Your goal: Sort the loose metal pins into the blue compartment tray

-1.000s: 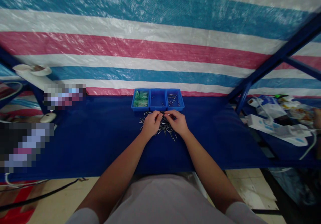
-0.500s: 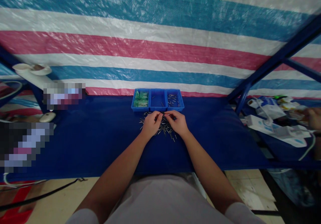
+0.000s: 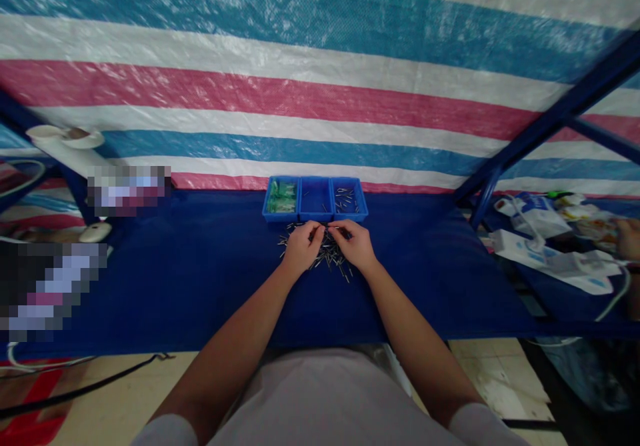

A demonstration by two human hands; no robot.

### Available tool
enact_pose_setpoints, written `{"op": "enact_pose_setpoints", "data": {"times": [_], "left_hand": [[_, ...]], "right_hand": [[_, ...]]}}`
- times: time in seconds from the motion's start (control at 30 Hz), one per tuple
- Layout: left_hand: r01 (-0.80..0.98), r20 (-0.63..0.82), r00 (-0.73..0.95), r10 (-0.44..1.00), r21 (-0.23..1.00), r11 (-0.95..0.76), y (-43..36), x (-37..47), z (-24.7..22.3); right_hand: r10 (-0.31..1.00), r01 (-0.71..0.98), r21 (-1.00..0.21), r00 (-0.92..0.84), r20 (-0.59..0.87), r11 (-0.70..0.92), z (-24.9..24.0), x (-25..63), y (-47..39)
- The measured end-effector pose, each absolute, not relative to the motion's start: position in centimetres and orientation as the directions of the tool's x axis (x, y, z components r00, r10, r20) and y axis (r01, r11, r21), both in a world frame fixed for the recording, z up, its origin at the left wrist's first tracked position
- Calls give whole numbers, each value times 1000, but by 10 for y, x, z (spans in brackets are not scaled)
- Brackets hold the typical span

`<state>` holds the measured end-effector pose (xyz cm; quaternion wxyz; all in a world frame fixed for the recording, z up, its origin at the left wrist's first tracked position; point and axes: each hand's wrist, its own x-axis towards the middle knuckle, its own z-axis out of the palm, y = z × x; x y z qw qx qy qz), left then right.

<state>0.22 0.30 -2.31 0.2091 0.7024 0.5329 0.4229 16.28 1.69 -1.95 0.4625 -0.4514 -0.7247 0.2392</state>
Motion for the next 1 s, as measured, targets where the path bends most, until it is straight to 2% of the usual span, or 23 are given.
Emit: {"op": "enact_pose_setpoints", "data": {"times": [1.0], "left_hand": [[570,373,81,924,743,-350,3,2,-22]], "right_hand": [[879,446,-761,-166,447,471,-19,163,17]]}}
